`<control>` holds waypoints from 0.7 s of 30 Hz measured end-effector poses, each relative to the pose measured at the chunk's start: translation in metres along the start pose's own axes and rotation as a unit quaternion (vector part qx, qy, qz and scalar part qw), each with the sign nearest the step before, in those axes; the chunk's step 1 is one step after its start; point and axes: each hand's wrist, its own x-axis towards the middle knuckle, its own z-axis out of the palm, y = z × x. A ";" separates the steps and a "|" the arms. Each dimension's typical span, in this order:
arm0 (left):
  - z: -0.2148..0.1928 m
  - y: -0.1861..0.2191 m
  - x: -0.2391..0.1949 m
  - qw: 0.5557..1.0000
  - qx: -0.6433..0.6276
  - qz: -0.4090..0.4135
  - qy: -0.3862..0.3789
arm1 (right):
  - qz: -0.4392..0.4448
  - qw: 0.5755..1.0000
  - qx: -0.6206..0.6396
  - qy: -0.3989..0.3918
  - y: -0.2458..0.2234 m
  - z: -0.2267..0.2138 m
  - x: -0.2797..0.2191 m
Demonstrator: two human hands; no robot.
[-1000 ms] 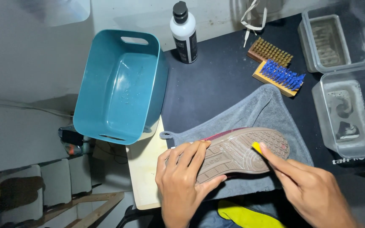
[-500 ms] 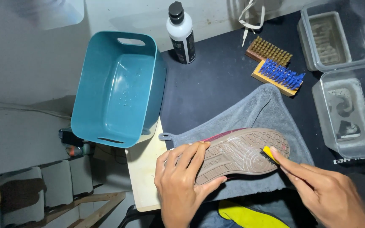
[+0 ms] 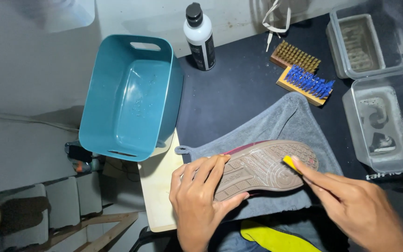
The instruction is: The person scrubs the sole of a sneaker with a yellow brush, focusing on the tread patterns. After scrubbing, they wipe the sole with a gray cloth to remove residue.
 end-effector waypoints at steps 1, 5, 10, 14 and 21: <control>0.000 0.002 -0.003 1.000 -0.002 -0.002 -0.004 | 0.002 1.000 0.000 -0.005 0.004 0.001 -0.004; -0.001 0.002 -0.004 1.000 0.000 0.005 -0.002 | -0.037 0.992 -0.118 0.036 0.009 -0.001 0.003; -0.002 0.003 -0.005 1.000 0.000 0.010 0.010 | -0.191 0.965 -0.155 0.090 -0.024 0.000 0.030; 0.000 0.004 -0.006 1.000 0.004 -0.003 0.020 | -0.349 0.932 -0.078 0.049 -0.058 0.003 0.053; 0.000 0.002 -0.005 0.999 -0.027 -0.021 0.016 | -0.401 0.916 -0.004 0.003 -0.045 -0.005 0.076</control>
